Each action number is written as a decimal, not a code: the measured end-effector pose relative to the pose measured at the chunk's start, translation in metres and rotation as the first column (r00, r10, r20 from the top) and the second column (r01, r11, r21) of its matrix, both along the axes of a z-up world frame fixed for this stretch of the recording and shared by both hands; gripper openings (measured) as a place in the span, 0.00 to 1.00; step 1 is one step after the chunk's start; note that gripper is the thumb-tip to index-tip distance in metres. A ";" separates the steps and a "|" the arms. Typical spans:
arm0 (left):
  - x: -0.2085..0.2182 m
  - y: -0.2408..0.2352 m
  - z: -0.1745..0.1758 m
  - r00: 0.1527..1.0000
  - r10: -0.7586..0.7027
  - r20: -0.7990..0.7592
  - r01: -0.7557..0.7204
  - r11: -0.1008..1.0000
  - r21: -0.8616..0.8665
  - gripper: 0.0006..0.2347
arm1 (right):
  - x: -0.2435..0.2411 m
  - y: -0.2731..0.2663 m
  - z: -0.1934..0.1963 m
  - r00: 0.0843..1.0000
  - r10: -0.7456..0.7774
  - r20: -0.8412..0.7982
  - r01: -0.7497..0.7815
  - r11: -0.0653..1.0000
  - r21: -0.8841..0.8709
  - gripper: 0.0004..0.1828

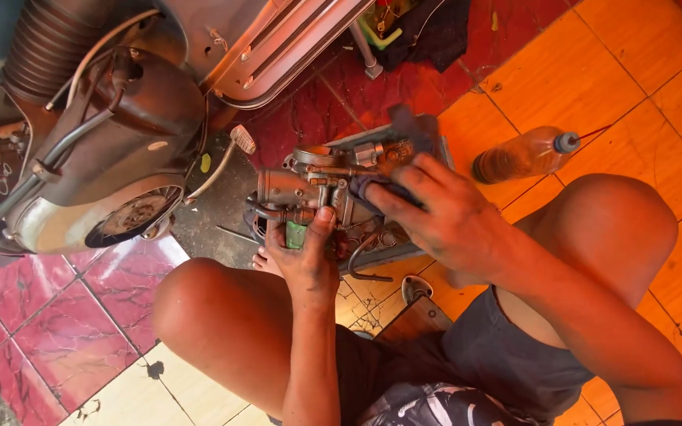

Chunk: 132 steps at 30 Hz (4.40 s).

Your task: The person sits on the floor and cleans various disassembled engine components using a dark cloth. They wipe a cylindrical metal part, a larger engine block, and a green plastic component, occasionally picking up a bottle of liquid to apply to the cloth before continuing to wipe the parts.

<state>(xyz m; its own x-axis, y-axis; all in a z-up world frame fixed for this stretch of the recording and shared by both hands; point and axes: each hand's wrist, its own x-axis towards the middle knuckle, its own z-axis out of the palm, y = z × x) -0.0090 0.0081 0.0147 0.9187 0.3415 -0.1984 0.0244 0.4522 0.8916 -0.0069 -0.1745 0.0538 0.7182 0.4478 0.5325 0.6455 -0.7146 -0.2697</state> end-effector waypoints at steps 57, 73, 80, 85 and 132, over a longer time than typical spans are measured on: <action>0.022 0.015 -0.042 0.932 -0.209 0.296 0.292 0.917 -0.273 0.11 | -0.022 0.005 -0.025 0.984 0.170 0.047 -0.168 0.819 0.548 0.13; 0.019 0.017 -0.096 0.945 -0.261 0.199 0.328 0.721 -0.611 0.26 | -0.032 0.025 0.010 0.960 0.275 -0.043 -0.194 0.771 0.606 0.12; 0.008 0.002 -0.150 0.986 -0.132 0.099 0.165 0.793 -0.586 0.22 | -0.023 0.024 -0.009 0.997 0.035 -0.063 0.008 0.815 0.579 0.14; 0.022 0.002 -0.130 0.989 -0.126 0.083 0.150 0.775 -0.614 0.23 | -0.022 0.034 0.015 0.983 0.063 -0.173 0.057 0.788 0.613 0.18; 0.023 0.018 0.009 0.800 -0.501 0.331 0.585 0.775 -0.241 0.32 | -0.033 0.021 -0.028 0.982 0.131 -0.139 -0.006 0.748 0.663 0.13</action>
